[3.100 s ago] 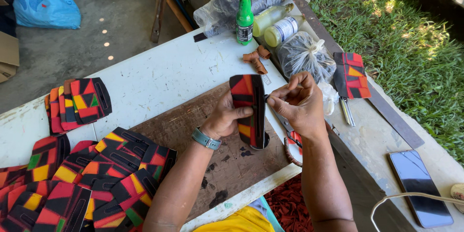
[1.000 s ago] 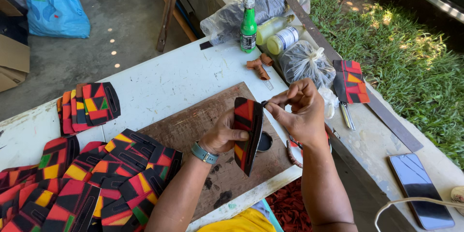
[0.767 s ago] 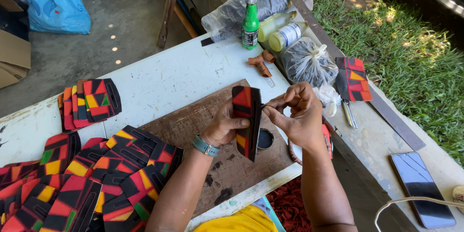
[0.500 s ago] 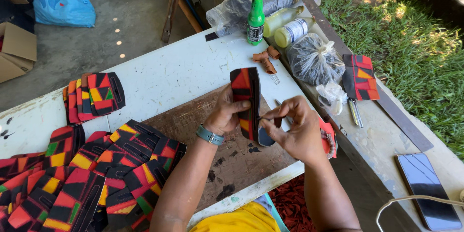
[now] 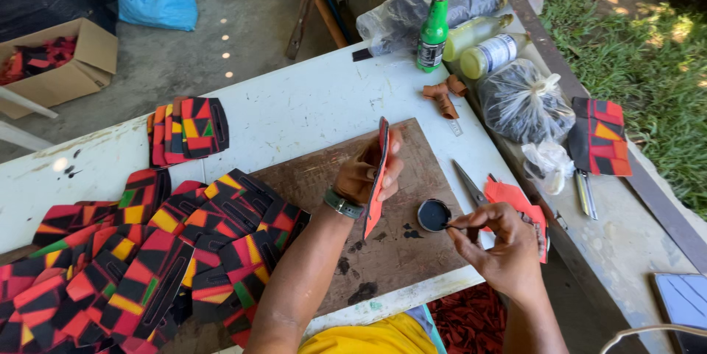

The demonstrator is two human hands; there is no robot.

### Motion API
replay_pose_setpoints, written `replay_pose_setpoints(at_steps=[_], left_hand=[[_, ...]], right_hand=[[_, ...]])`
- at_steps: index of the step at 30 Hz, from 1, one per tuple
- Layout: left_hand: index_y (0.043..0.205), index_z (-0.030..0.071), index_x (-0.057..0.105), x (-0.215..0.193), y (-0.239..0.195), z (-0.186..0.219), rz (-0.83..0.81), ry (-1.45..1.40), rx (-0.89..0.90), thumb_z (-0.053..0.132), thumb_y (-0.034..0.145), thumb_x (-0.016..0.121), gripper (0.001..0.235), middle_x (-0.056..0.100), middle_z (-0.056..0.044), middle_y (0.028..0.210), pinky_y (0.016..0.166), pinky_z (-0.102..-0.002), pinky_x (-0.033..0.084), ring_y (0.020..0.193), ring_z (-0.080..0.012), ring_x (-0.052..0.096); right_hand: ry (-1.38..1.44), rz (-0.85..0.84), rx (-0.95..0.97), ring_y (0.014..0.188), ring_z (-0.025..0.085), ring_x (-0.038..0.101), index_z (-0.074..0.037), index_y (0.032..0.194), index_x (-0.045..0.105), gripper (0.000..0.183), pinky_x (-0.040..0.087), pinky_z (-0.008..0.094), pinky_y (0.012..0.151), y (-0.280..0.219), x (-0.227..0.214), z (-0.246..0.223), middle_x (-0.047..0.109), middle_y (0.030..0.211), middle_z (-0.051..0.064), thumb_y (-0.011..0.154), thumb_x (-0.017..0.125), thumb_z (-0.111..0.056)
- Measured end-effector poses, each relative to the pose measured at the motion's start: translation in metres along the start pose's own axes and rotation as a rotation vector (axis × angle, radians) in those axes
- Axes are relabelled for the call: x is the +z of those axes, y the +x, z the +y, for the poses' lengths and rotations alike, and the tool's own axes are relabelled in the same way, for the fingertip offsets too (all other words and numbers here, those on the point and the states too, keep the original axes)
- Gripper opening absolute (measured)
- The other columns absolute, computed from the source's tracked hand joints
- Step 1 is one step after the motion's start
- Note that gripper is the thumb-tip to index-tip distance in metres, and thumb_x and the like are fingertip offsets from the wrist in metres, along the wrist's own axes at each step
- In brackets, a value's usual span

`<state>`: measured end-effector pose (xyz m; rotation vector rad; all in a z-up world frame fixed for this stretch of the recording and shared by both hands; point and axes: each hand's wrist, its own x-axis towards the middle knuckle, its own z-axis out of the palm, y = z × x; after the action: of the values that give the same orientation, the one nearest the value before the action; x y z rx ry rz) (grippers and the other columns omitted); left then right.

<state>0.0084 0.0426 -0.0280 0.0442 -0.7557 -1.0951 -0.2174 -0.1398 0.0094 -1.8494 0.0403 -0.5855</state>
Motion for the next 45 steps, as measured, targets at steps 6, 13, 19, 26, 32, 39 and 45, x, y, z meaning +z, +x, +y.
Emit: replay_pose_setpoints(at_steps=[6, 13, 19, 26, 32, 39, 45], left_hand=[[0.131, 0.003, 0.043, -0.002, -0.002, -0.002, 0.005, -0.013, -0.010, 0.001, 0.091, 0.076, 0.052, 0.068, -0.017, 0.091, 0.064, -0.034, 0.061, 0.074, -0.0236, 0.070], [0.135, 0.004, 0.045, 0.005, -0.010, -0.007, -0.026, -0.126, 0.082, 0.007, 0.098, 0.072, 0.046, 0.066, -0.014, 0.099, 0.067, -0.031, 0.058, 0.078, -0.0223, 0.068], [0.135, -0.004, 0.047, 0.008, -0.004, -0.012, -0.043, -0.147, 0.283, 0.011, 0.094, 0.073, 0.051, 0.051, -0.009, 0.131, 0.058, -0.027, 0.055, 0.092, -0.0166, 0.066], [0.133, -0.001, 0.047, -0.017, -0.003, -0.011, 0.117, -0.130, 0.450, 0.038, 0.112, 0.051, 0.044, 0.059, -0.015, 0.118, 0.048, -0.028, 0.051, 0.084, -0.0224, 0.065], [0.135, 0.015, 0.052, -0.052, -0.011, -0.014, 0.215, 0.103, 0.408, 0.054, 0.104, 0.051, 0.049, 0.067, -0.012, 0.108, 0.048, -0.027, 0.045, 0.056, -0.0221, 0.057], [0.121, 0.003, 0.054, -0.027, -0.021, -0.007, 0.802, 0.520, 0.602, 0.027, 0.106, 0.069, 0.032, 0.067, -0.017, 0.098, 0.055, -0.030, 0.055, 0.067, -0.0188, 0.064], [0.117, 0.005, 0.050, 0.010, -0.042, 0.015, 1.082, 0.787, 0.679, 0.000, 0.090, 0.072, 0.035, 0.068, -0.010, 0.111, 0.090, -0.033, 0.061, 0.099, -0.0153, 0.069]], right_hand=[[0.087, 0.024, -0.045, 0.095, 0.015, 0.074, -0.006, 0.100, 0.050, 0.040, 0.058, 0.027, 0.084, 0.002, 0.002, 0.003, 0.072, 0.095, 0.009, 0.078, 0.081, 0.007], [0.222, -0.034, -0.196, 0.099, 0.014, 0.071, -0.005, 0.105, 0.051, 0.041, 0.052, 0.029, 0.098, 0.007, 0.023, -0.014, 0.070, 0.098, 0.009, 0.080, 0.080, 0.010], [0.606, -0.227, 0.075, 0.086, 0.014, 0.071, -0.001, 0.130, 0.052, 0.064, 0.056, 0.026, 0.075, 0.008, 0.027, -0.035, 0.073, 0.088, 0.009, 0.075, 0.083, 0.008], [0.248, -0.561, 0.292, 0.072, 0.011, 0.072, -0.012, 0.164, 0.005, 0.123, 0.056, 0.026, 0.074, -0.001, 0.075, -0.068, 0.075, 0.076, 0.006, 0.071, 0.084, 0.003], [0.124, -0.617, 0.311, 0.074, 0.011, 0.072, -0.017, 0.163, -0.001, 0.121, 0.058, 0.027, 0.080, 0.015, 0.097, -0.086, 0.075, 0.076, 0.005, 0.075, 0.080, 0.001], [0.248, -0.733, 0.241, 0.074, 0.013, 0.072, -0.013, 0.166, 0.016, 0.111, 0.056, 0.029, 0.076, 0.002, 0.080, -0.068, 0.076, 0.079, 0.006, 0.076, 0.081, 0.002], [0.058, -0.994, 0.440, 0.064, 0.013, 0.070, -0.018, 0.163, 0.004, 0.120, 0.055, 0.027, 0.064, -0.001, 0.023, -0.033, 0.076, 0.073, 0.006, 0.074, 0.080, 0.001]])
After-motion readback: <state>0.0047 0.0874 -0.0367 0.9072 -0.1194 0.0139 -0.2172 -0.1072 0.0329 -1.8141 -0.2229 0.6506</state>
